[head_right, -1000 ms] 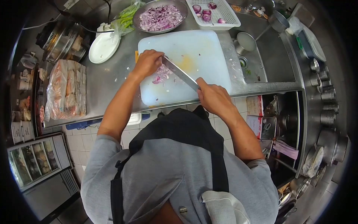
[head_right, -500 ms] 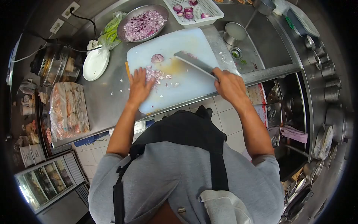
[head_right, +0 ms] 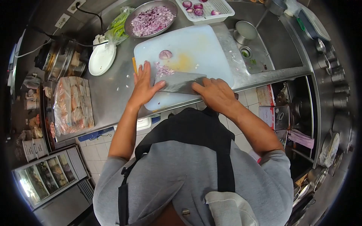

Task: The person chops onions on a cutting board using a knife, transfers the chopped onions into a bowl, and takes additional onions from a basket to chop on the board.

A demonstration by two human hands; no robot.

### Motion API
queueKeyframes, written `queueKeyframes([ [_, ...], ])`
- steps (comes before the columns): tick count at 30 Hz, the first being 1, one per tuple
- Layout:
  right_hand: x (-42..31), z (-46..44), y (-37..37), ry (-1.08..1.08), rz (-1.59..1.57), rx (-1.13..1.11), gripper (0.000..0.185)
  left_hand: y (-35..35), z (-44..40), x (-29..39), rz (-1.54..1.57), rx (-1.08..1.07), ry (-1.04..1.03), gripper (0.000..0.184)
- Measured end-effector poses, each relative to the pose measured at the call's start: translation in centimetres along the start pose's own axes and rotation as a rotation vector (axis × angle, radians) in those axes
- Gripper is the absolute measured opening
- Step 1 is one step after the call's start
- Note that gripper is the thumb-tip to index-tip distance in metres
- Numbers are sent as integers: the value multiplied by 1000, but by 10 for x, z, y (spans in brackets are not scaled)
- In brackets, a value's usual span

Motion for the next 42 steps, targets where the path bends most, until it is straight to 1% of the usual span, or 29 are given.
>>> queueKeyframes([
  [2, -12, -5, 10, 116, 33, 53, 31, 0, -19, 5, -136, -169, 49, 120],
  [3, -17, -6, 15, 170, 51, 80, 32, -4, -31, -5, -72, -186, 84, 123],
  [6, -21, -3, 29, 246, 45, 20, 31, -2, -58, -37, -122, -65, 175, 121],
  [7, -16, 0, 37, 186, 10, 1, 30, -2, -63, -45, -78, 6, 160, 120],
  [9, 0, 10, 49, 72, -62, -44, 29, -12, -67, -60, -78, 26, 66, 119],
  [11, 29, 22, 45, -99, -59, 67, 27, -17, -65, -60, -75, 28, -19, 119],
  [12, 40, 26, 41, -186, -57, 124, 26, -21, -57, -55, -72, 19, -59, 119],
  [15, 63, 30, 10, -503, 30, 82, 29, -31, -15, -15, -81, -33, -194, 123],
  [16, 56, 27, -4, -471, 33, 113, 30, -33, 0, -1, -88, -49, -243, 125],
  [17, 43, 21, -15, -437, 37, 145, 31, -37, 12, 4, -119, -9, -268, 127],
  [19, 6, 7, -28, -320, 39, 121, 34, -45, 28, 8, -178, 62, -317, 131],
  [20, -13, 0, -29, -316, -20, 54, 34, -43, 24, 8, -204, 52, -285, 132],
  [21, -28, -5, -25, -302, -48, 36, 30, -38, 19, 9, -228, 45, -251, 134],
  [23, -32, -5, -16, -323, -210, 57, 26, -36, 1, -5, -275, 58, -197, 133],
  [24, -33, -5, -12, -331, -291, 65, 24, -34, -10, -8, -248, 66, -236, 133],
  [25, -23, 4, -15, -341, -283, 142, 18, -31, -20, -11, -218, 74, -268, 133],
  [26, -3, 18, -26, -452, -501, 131, 17, -30, -29, -14, -188, 84, -297, 132],
  [28, 36, 51, -48, -677, -935, 105, 18, -24, -47, -10, -132, 29, -317, 125],
  [30, 68, 84, -56, -845, -1221, 129, 20, -22, -55, -6, -110, -32, -348, 120],
  [31, 73, 94, -64, -932, -1369, 146, 22, -24, -53, -7, -83, -30, -376, 117],
  [34, 67, 96, -97, -1005, -1509, 162, 22, -27, -50, -8, -27, -10, -440, 110],
  [36, 48, 75, -109, -961, -1508, 134, 24, -30, -47, -8, -25, 6, -453, 106],
  [38, 12, 43, -109, -943, -1498, 17, 24, -35, -43, -6, -18, 75, -423, 103],
  [40, -26, 9, -106, -891, -1498, 23, 24, -37, -37, 2, -1, 164, -374, 100],
  [42, -49, -18, -106, -843, -1434, 33, 23, -36, -27, 9, 22, 268, -297, 99],
])
Point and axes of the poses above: each hand's wrist, its own z-axis away from the middle knuckle, its own y-axis out of the back of the hand, x = y × z, the point moved 5 cm from there along -z, towards the middle knuckle, and after that the axes turned 6 degrees about -x, right-handed, at the moved point
